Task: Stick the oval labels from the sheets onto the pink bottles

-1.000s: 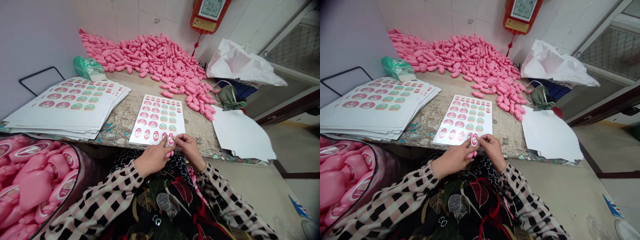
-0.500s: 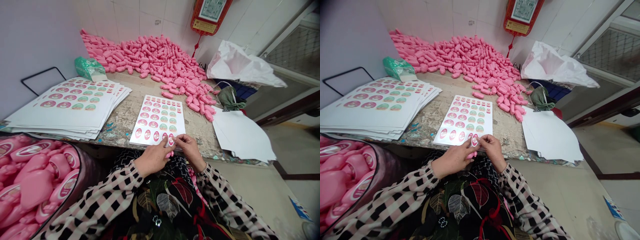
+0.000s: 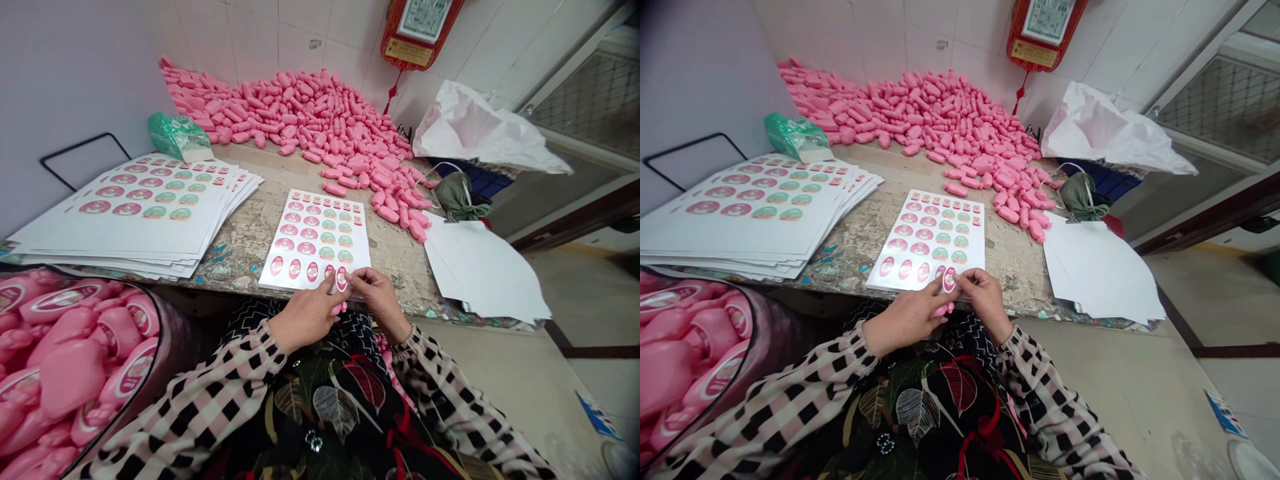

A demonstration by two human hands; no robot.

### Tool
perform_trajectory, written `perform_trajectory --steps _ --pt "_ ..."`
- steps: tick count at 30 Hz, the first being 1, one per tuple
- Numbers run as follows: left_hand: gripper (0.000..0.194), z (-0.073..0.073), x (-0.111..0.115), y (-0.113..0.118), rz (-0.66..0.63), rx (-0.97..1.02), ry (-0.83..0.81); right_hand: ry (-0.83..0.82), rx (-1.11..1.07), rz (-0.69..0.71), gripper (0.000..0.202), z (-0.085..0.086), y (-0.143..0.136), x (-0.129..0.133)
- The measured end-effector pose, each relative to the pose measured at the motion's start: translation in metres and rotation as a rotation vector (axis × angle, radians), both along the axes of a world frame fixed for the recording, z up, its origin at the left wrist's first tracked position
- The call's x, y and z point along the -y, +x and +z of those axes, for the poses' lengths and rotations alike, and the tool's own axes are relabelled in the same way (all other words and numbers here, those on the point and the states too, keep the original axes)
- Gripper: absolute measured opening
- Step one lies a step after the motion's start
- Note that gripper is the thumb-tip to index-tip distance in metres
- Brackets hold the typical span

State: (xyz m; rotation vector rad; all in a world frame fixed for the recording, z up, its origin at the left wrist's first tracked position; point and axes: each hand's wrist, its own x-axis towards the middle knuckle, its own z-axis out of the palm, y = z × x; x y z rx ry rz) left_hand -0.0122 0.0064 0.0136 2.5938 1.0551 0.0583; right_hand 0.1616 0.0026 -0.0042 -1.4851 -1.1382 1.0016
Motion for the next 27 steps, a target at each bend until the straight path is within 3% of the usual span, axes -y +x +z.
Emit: perform_trajectory --steps 17,27 --pt "0.058 -0.0008 -0.0007 -0.0001 -0.011 0.015 -0.012 -0.003 -0.011 -0.01 0.028 0.0038 -0.0012 0.0004" --pt "0.059 -0.0002 -0.001 0.0 -0.013 0.013 -0.023 -0.011 0.016 0.003 0.031 -0.0048 0.003 -0.0011"
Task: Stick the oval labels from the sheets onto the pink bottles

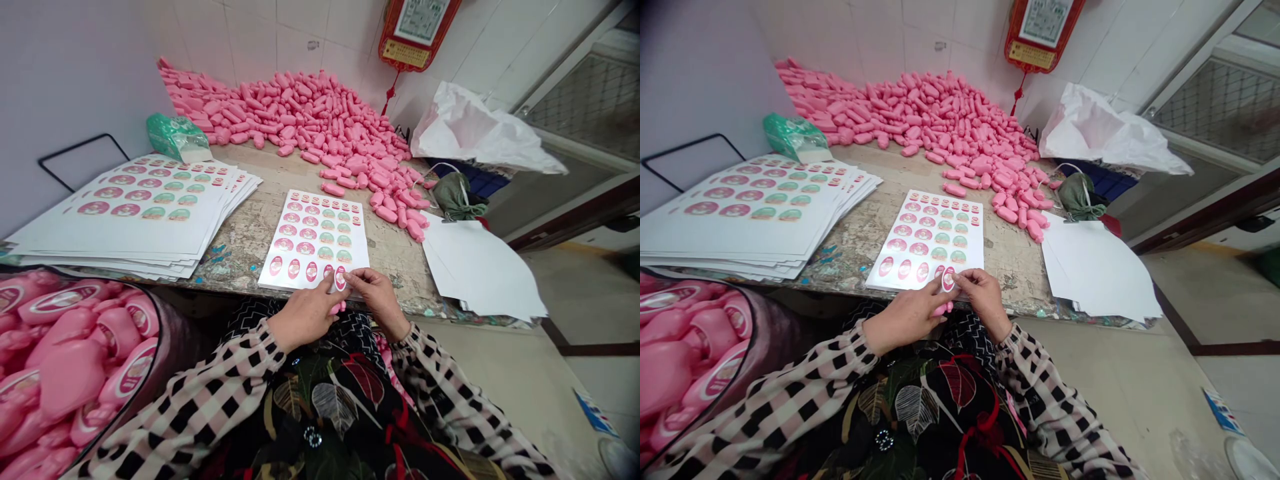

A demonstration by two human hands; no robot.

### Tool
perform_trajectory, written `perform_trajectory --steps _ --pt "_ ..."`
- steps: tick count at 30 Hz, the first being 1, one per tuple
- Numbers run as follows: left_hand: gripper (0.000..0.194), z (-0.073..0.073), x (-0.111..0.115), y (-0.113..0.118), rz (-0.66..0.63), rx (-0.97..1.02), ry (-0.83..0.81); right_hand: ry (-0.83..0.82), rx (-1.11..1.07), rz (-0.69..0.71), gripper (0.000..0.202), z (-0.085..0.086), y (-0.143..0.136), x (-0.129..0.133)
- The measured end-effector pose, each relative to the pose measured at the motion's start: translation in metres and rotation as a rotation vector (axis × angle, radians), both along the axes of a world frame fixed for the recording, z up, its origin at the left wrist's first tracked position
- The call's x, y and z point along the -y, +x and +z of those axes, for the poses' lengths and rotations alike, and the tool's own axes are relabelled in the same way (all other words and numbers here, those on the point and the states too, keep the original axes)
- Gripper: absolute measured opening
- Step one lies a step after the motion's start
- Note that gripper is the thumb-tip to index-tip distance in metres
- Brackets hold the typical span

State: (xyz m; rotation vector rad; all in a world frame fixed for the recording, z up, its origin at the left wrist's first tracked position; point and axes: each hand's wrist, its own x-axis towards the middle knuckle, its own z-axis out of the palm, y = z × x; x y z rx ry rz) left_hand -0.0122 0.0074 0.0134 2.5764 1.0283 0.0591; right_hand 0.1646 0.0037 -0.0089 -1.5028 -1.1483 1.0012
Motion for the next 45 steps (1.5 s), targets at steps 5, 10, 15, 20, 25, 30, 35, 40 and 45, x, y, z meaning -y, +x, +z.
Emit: perform_trajectory --steps 5,10,15,20,25,30,35,40,45 --pt "0.059 -0.003 -0.001 0.0 0.0 0.02 0.006 -0.005 -0.014 -0.017 0.029 0.004 -0.002 0.001" --pt "0.059 -0.001 -0.001 0.0 0.008 0.001 0.01 -0.02 -0.092 0.005 0.026 0.006 -0.001 0.0" --pt "0.057 -0.002 -0.001 -0.001 0.012 0.009 -0.005 -0.024 -0.184 -0.007 0.026 0.008 0.002 0.0" --pt "0.058 -0.009 -0.003 -0.005 -0.004 0.145 -0.092 -0.043 -0.236 -0.053 0.029 0.014 0.004 -0.001" --pt "0.055 -0.003 -0.002 -0.005 0.101 0.479 -0.318 -0.031 -0.262 -0.087 0.029 0.017 0.01 -0.005" --pt "0.054 0.017 0.001 0.002 0.427 1.003 -0.95 0.056 -0.322 -0.215 0.025 0.035 0.011 0.003" --pt "0.049 0.019 -0.001 0.011 0.56 1.428 -1.344 0.097 -0.192 0.017 0.017 0.053 -0.015 0.029" --pt "0.04 0.016 0.002 0.016 0.61 1.543 -1.404 0.082 -0.063 0.078 0.019 0.048 -0.034 0.04" --pt "0.032 0.017 0.003 0.018 0.635 1.59 -1.39 0.127 -0.007 0.086 0.019 0.042 -0.033 0.039"
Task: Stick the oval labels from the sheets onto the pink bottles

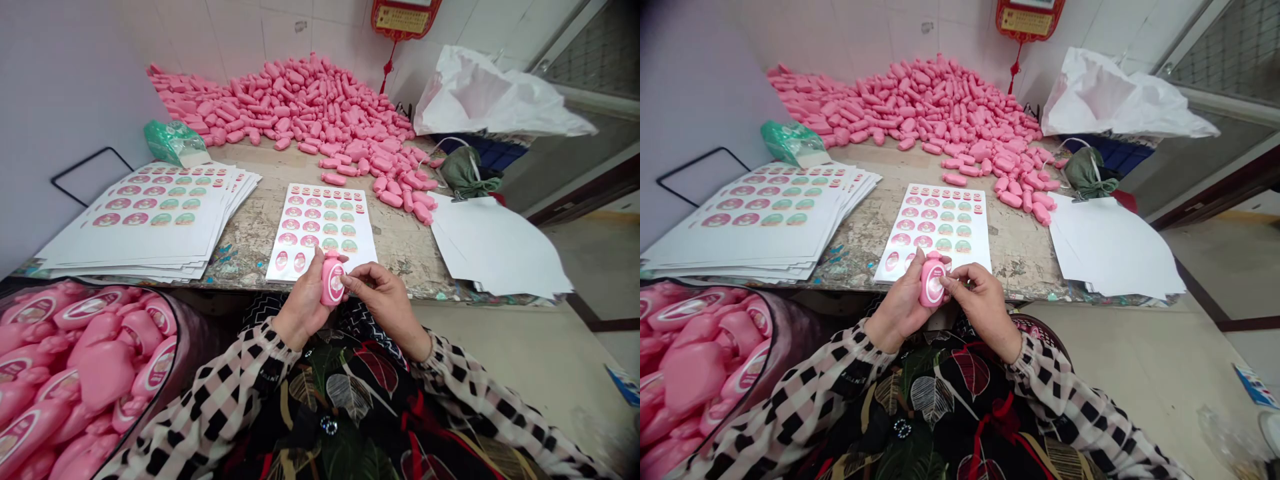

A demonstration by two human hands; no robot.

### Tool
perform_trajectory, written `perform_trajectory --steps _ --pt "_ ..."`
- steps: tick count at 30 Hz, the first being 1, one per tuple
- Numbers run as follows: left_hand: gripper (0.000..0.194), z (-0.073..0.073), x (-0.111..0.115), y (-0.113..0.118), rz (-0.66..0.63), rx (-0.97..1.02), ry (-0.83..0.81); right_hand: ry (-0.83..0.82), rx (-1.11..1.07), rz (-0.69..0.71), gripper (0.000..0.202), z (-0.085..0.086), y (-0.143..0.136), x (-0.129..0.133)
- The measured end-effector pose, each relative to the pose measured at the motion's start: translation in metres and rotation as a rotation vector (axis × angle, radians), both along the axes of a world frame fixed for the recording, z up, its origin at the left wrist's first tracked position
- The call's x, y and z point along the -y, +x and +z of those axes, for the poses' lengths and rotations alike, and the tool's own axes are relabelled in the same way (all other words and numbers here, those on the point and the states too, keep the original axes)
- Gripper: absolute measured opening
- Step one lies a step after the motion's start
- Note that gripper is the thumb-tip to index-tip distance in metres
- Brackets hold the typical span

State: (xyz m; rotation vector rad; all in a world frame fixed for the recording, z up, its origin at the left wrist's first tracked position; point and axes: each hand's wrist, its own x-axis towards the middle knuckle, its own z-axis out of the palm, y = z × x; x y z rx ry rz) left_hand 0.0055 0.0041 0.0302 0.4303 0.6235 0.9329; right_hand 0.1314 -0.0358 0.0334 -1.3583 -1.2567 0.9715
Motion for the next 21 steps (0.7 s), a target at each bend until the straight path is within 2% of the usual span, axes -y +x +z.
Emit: perform_trajectory --steps 9,18,21 --pt "0.043 -0.002 0.0014 0.0007 -0.008 -0.013 0.038 0.032 0.138 0.017 0.018 -0.0005 0.0039 0.0" --pt "0.037 -0.0039 0.0007 0.0015 -0.021 -0.021 0.054 0.023 0.123 0.027 0.021 -0.0011 0.0029 -0.0003" --pt "0.04 -0.0049 0.0008 0.0016 -0.03 -0.035 0.048 0.01 0.091 0.036 0.023 -0.0028 0.0031 -0.0003"
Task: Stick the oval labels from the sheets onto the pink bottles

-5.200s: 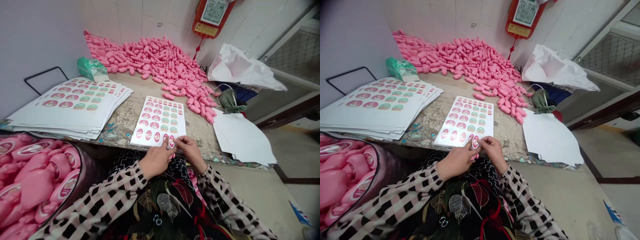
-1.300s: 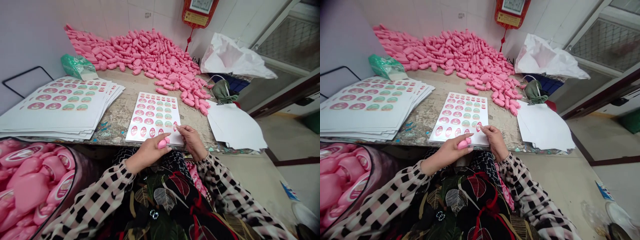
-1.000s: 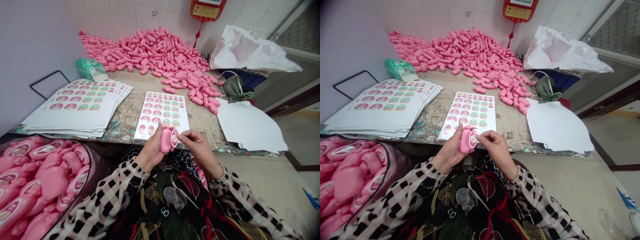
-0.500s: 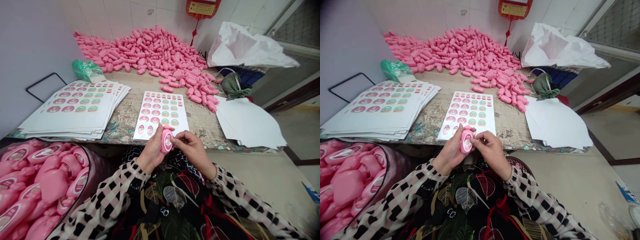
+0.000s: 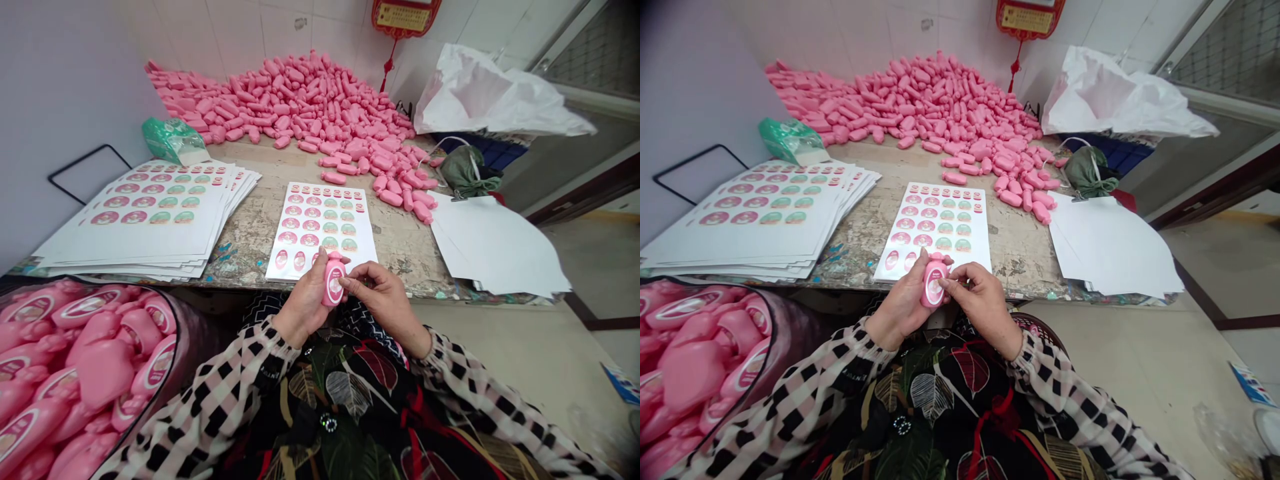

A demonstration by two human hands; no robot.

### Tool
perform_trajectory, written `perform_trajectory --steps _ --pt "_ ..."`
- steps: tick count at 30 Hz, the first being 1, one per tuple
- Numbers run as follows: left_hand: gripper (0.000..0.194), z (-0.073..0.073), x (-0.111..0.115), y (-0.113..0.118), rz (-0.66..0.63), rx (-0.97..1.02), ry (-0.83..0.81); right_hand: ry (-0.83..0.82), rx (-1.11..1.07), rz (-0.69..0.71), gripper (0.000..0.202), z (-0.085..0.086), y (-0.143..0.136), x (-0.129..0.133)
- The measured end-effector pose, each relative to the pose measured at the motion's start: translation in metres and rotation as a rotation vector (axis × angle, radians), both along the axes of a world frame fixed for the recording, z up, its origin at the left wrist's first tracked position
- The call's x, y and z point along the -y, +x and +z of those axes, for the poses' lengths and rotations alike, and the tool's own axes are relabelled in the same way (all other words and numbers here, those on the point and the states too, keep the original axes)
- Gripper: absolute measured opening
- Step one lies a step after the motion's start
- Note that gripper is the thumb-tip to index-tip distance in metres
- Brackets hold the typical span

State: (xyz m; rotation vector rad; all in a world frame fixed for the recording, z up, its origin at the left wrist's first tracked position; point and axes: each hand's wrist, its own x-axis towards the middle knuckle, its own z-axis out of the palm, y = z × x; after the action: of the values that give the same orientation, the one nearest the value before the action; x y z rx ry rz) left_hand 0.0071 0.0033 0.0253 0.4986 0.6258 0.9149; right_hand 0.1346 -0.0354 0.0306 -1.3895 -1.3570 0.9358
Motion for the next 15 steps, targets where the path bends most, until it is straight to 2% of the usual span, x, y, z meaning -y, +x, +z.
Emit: perform_trajectory --steps 8,15 --pt "0.049 -0.0005 0.0003 -0.0002 -0.017 -0.017 -0.014 -0.019 -0.029 0.008 0.022 -0.0015 0.001 0.001" --pt "0.046 -0.0023 0.0007 0.0001 -0.033 -0.03 0.011 -0.047 -0.109 0.03 0.022 -0.0017 -0.0006 0.0007"
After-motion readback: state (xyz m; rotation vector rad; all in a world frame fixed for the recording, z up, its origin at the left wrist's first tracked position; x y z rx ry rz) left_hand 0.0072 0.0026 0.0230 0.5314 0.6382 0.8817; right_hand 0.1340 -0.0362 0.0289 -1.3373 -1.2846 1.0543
